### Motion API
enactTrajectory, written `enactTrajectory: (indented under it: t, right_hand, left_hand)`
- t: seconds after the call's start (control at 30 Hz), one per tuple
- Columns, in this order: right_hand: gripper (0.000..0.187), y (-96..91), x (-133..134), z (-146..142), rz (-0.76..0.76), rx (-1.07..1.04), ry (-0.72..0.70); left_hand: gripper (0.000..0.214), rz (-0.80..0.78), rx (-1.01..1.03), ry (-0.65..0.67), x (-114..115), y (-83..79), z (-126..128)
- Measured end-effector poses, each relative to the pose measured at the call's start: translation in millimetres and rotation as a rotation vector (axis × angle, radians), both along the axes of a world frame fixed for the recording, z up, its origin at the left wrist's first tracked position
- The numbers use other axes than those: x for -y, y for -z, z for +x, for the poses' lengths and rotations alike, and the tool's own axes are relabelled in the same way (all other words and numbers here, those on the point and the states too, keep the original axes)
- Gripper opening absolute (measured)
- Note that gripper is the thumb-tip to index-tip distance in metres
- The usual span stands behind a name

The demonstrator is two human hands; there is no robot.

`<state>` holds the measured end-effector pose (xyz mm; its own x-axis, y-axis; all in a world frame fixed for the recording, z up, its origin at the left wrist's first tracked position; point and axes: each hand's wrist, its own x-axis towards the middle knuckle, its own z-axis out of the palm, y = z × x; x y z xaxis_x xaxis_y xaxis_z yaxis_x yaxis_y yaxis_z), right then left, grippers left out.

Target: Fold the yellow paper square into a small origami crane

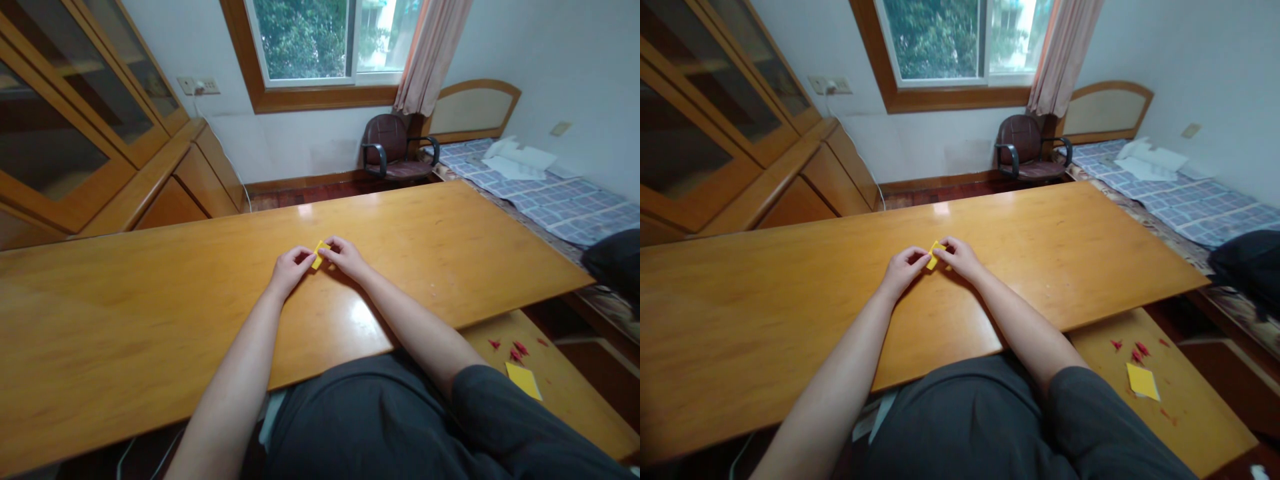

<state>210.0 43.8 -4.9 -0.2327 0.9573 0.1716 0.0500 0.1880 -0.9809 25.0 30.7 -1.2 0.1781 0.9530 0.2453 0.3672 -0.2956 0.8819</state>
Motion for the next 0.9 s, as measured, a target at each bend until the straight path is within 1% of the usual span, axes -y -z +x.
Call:
enactTrajectory:
  t: [0.27, 0.43, 0.53, 0.67, 0.73, 0.8, 0.9]
  right_hand:
    - [0.034, -1.5, 1.5, 0.4, 0.016, 0.025, -0.034]
    - [0.034, 2.2, 0.3, 0.4, 0.008, 0.022, -0.025]
    - [0.035, 3.7, -1.1, -0.2, 0.009, -0.039, -0.021]
    - [0.050, 1.2, -2.4, -1.3, -0.028, -0.181, -0.037]
    - [0.047, -1.2, -2.6, -1.4, -0.077, -0.195, -0.047]
    - [0.040, -3.5, -2.2, -1.2, -0.118, -0.155, -0.075]
    - [0.037, -6.3, -1.0, -0.5, -0.118, -0.083, -0.091]
  left_hand:
    - [0.029, -0.017, -0.001, 0.036, -2.8, 4.6, -0.5]
    - [0.029, -0.006, -0.026, 0.042, -1.7, 3.0, -1.0]
    - [0.029, -0.016, -0.005, 0.034, -1.8, 1.5, -1.3]
    - [0.027, -0.022, 0.047, -0.013, -5.0, 1.7, -3.2]
    - [0.027, -0.011, 0.069, -0.057, -7.2, 2.3, -4.7]
    - [0.027, -0.007, 0.094, -0.086, -9.0, 2.7, -6.3]
    - [0.027, -0.016, 0.115, -0.087, -10.3, 2.6, -7.3]
